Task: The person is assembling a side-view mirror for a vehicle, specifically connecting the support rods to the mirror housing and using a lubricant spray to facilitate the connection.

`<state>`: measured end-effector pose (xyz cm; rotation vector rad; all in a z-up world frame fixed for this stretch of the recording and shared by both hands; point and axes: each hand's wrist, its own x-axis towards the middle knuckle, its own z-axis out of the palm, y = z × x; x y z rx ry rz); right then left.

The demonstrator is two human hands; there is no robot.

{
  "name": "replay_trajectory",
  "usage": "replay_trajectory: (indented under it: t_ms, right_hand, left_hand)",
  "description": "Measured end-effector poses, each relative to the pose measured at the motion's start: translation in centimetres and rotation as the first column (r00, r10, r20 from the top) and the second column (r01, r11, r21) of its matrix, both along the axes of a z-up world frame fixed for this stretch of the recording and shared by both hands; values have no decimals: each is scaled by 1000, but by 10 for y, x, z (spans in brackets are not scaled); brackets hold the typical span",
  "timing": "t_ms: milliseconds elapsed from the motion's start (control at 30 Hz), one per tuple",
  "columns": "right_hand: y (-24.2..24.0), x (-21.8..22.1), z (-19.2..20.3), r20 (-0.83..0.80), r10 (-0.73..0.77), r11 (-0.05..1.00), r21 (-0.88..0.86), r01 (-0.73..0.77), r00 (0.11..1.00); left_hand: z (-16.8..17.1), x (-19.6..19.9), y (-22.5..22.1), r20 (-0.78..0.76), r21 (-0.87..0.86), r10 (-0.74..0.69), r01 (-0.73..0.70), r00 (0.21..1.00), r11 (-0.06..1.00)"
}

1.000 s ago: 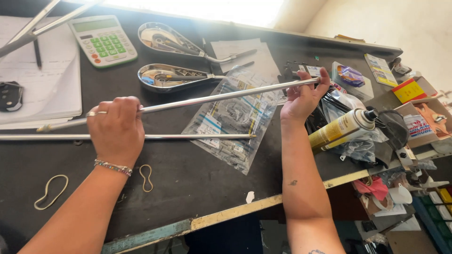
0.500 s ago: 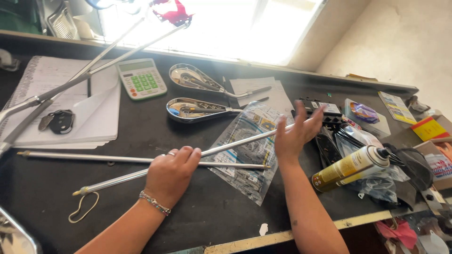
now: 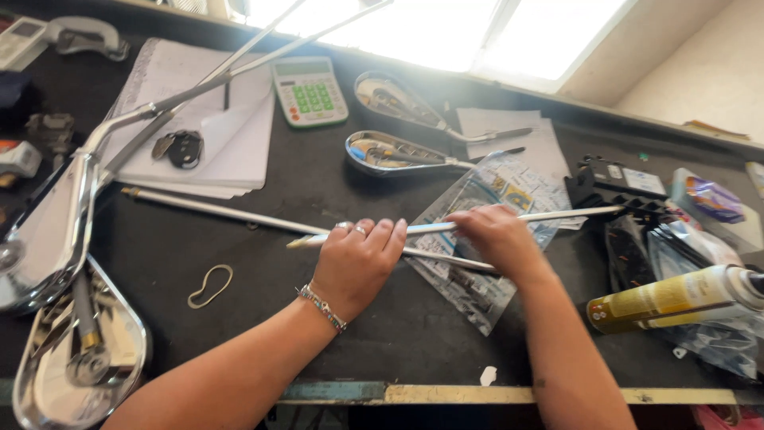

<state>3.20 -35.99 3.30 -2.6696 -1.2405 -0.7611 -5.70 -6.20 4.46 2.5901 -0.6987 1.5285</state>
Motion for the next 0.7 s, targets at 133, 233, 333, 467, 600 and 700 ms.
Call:
replay_trajectory:
  t_ms: [133,233,333,467,600,700]
  right_hand:
    - [-23,3,11,0,-30,999,30,30,1000]
    - [-15,-12,32,-49,-79,993,84,83,996]
    - [-28,-5,29,-15,-148,982,119,149,989]
    - [-30,4,24,269,-222,963,214,167,937]
    - [-16,0,27,343,-211,936,341,88,916]
    - [-12,9,14,278,-180,936,344,77,943]
  left_hand:
    - [25,1,21,-9,7,18,-18,1000,1000]
    - [46,0,38,31,-101,-70,73,997,992]
    - [51,2,46,-61,-310,-82,60,995,949]
    - [50,-6,32,88,-704,-538,435,838,562]
    - [58,-31,11,157,-772,-786,570,598,280]
    - [48,-33,3,150,-765,-801,581,580,278]
